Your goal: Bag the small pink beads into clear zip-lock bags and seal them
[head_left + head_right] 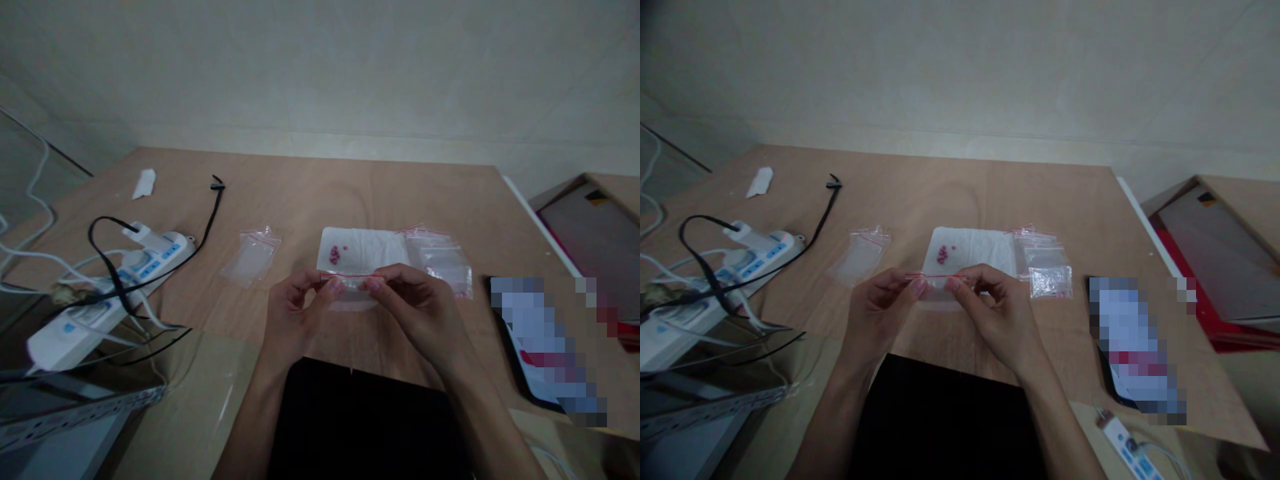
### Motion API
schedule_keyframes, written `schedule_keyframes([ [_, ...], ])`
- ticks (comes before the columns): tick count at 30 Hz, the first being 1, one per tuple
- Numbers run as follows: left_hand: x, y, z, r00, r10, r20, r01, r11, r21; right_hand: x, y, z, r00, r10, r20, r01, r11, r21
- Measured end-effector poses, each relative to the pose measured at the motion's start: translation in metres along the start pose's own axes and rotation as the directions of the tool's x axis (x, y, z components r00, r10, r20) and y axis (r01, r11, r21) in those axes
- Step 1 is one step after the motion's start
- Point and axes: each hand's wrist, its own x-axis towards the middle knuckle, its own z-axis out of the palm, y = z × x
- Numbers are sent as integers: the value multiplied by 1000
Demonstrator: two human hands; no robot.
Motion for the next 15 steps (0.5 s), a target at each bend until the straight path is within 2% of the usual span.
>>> schedule_keyframes([
  [4, -3, 0, 1, 999, 44, -1, -44, 998, 37, -2, 1, 9, 999, 28, 36, -32, 995, 98],
  [9, -4, 2, 3, 998, 46, 40, -48, 997, 62, -3, -3, 10, 999, -21, 25, 20, 999, 49],
  [12, -2, 4, 4, 995, 28, 99, -36, 996, 79, -4, -4, 9, 998, 9, 58, -12, 999, 53],
  [15, -3, 4, 5, 996, 19, 85, -28, 994, 105, -5, -1, 10, 999, 21, 47, -25, 996, 90],
])
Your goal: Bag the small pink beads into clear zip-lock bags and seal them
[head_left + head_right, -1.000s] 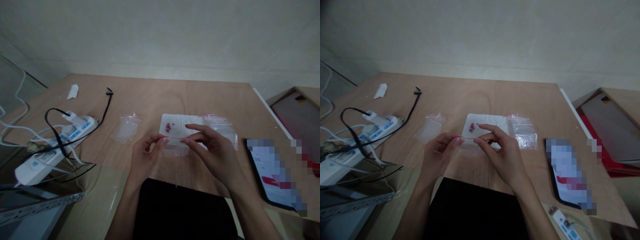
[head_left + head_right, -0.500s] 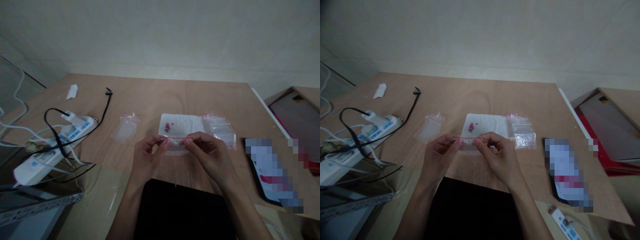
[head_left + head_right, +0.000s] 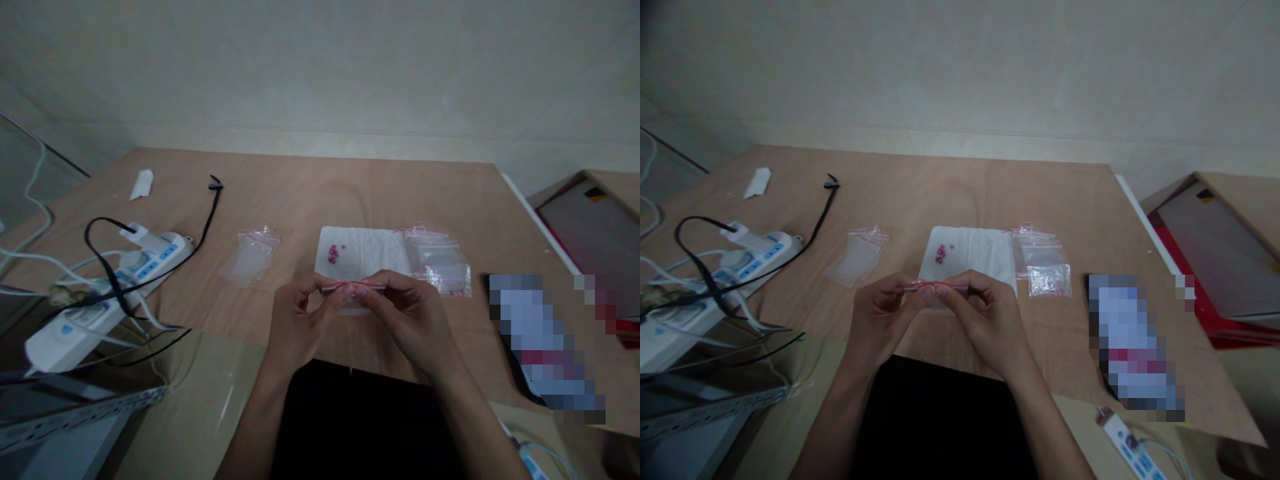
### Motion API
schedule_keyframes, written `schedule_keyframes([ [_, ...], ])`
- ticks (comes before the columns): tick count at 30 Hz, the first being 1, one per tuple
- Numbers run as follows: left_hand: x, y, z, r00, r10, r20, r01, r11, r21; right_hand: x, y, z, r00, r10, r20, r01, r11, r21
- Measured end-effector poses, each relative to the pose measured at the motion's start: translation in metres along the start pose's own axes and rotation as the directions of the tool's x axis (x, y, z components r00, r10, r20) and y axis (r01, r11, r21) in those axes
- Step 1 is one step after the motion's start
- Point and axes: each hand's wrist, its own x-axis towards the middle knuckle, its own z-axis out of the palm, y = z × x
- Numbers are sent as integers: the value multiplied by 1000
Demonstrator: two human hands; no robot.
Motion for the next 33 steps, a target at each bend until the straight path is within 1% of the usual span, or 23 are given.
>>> schedule_keyframes([
  [3, -2, 0, 2, 998, 40, -40, -38, 998, 46, -2, 2, 0, 1000, -16, -7, 16, 999, -33],
  [5, -4, 1, 4, 996, 78, -51, -72, 991, 111, -4, 1, -1, 999, -51, -18, 48, 992, -116],
  [8, -4, 4, 7, 991, 121, -51, -108, 974, 197, -6, -3, -3, 990, -137, -39, 122, 958, -261],
  [12, -3, 5, 11, 991, 118, -67, -105, 979, 174, -10, -6, -3, 963, -267, -37, 229, 884, -408],
  [15, -3, 3, 13, 995, 83, -60, -75, 990, 118, -12, -7, -2, 945, -323, -57, 259, 841, -474],
  [17, -3, 2, 13, 998, 43, -47, -40, 998, 50, -14, -7, 0, 950, -306, -56, 251, 860, -445],
  [19, -2, 2, 11, 999, -7, -33, 6, 1000, -10, -14, -6, 0, 964, -260, -45, 225, 899, -376],
  [22, -2, 0, 9, 1000, -16, 5, 16, 999, -44, -14, -3, -1, 978, -198, -61, 171, 938, -301],
  [24, -2, 1, 7, 998, -2, 58, 4, 1000, -27, -14, 0, -3, 976, -198, -93, 159, 933, -323],
  [27, -4, 5, 3, 990, -18, 143, 13, 999, 33, -14, 1, -8, 962, -248, -112, 182, 892, -414],
  [29, -6, 10, -1, 979, -15, 205, 0, 997, 74, -15, -1, -12, 964, -259, -64, 206, 875, -438],
  [31, -6, 14, -8, 963, -18, 270, -15, 992, 122, -17, -7, -17, 973, -231, -4, 207, 878, -431],
  [32, -5, 15, -12, 963, -22, 268, -18, 989, 148, -17, -11, -20, 977, -212, 6, 195, 885, -422],
  [33, -3, 14, -18, 973, -16, 229, -23, 985, 169, -17, -16, -25, 980, -198, -14, 175, 895, -410],
])
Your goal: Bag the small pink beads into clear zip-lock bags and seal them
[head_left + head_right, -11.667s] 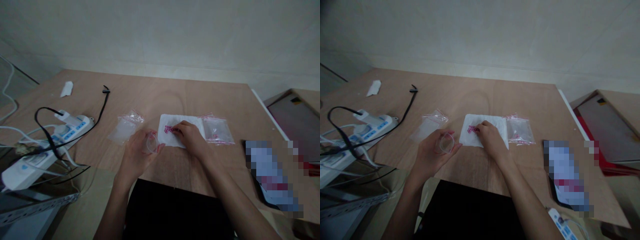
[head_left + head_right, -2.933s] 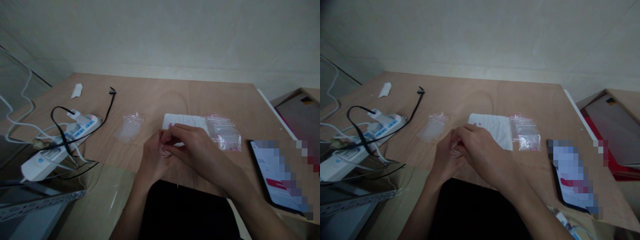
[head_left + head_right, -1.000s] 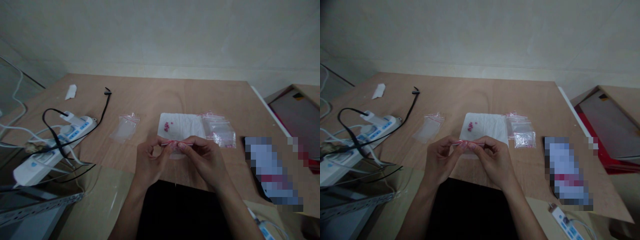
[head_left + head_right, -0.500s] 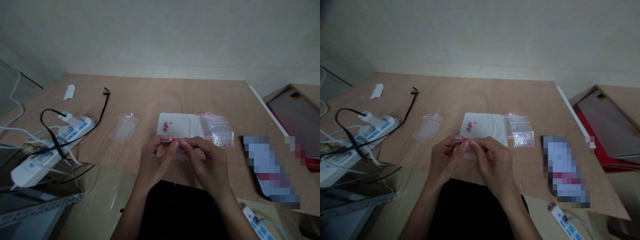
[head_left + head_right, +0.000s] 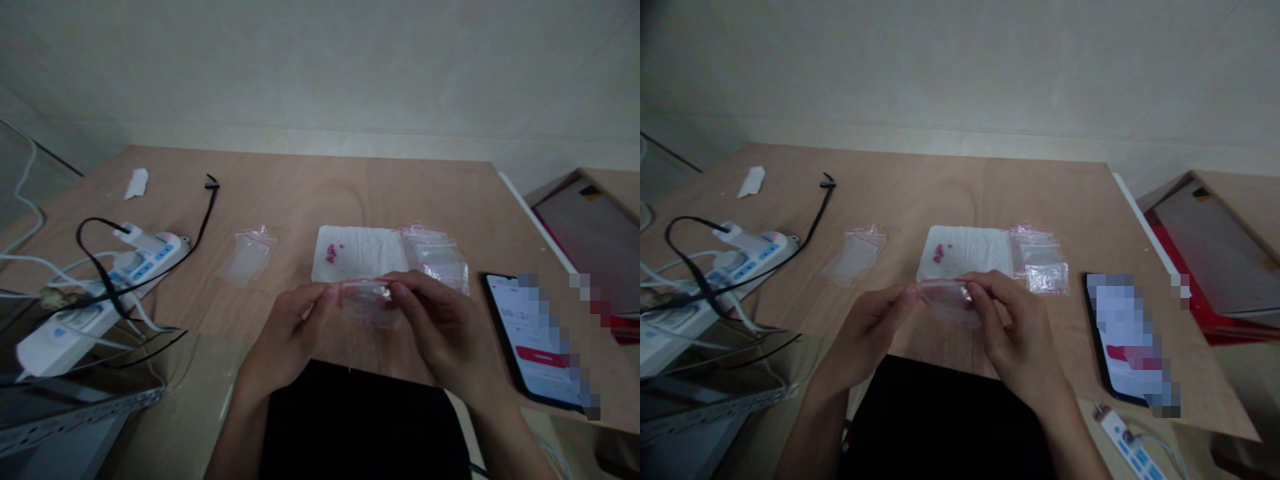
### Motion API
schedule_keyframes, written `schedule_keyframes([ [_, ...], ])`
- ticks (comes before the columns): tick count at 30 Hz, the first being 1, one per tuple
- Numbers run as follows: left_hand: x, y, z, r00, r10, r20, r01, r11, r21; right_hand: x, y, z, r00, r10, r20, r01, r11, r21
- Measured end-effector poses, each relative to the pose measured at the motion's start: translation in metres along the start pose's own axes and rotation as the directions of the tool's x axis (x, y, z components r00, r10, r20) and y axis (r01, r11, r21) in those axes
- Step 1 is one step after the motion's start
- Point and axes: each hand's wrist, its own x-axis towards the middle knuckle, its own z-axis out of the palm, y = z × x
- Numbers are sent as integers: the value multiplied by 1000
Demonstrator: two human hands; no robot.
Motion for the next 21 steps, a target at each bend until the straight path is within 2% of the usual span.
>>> schedule_keyframes([
  [2, 2, -6, -11, 977, 42, -211, -41, 999, 7, 7, 0, -15, 994, 59, -90, -55, 997, 46],
  [3, 3, -11, -17, 930, 80, -358, -84, 996, 2, 12, 3, -25, 984, 90, -156, -79, 994, 75],
  [5, 6, -21, -26, 785, 140, -603, -170, 985, 7, 27, 16, -44, 954, 160, -254, -133, 984, 118],
  [7, 7, -30, -32, 662, 166, -731, -207, 978, 34, 44, 40, -62, 931, 236, -278, -221, 972, 83],
  [9, 7, -36, -34, 601, 184, -778, -222, 973, 59, 59, 68, -76, 926, 276, -257, -304, 950, -73],
  [11, 6, -39, -34, 584, 199, -787, -233, 970, 72, 68, 91, -83, 930, 245, -274, -322, 902, -288],
  [14, 5, -41, -32, 620, 223, -752, -219, 970, 107, 71, 103, -78, 924, 73, -375, -271, 816, -511],
  [17, 6, -41, -31, 654, 264, -709, -179, 964, 195, 65, 83, -60, 914, -120, -387, -162, 766, -621],
  [21, 9, -39, -29, 691, 214, -691, -30, 963, 268, 47, 31, -13, 934, -293, -205, 138, 825, -548],
])
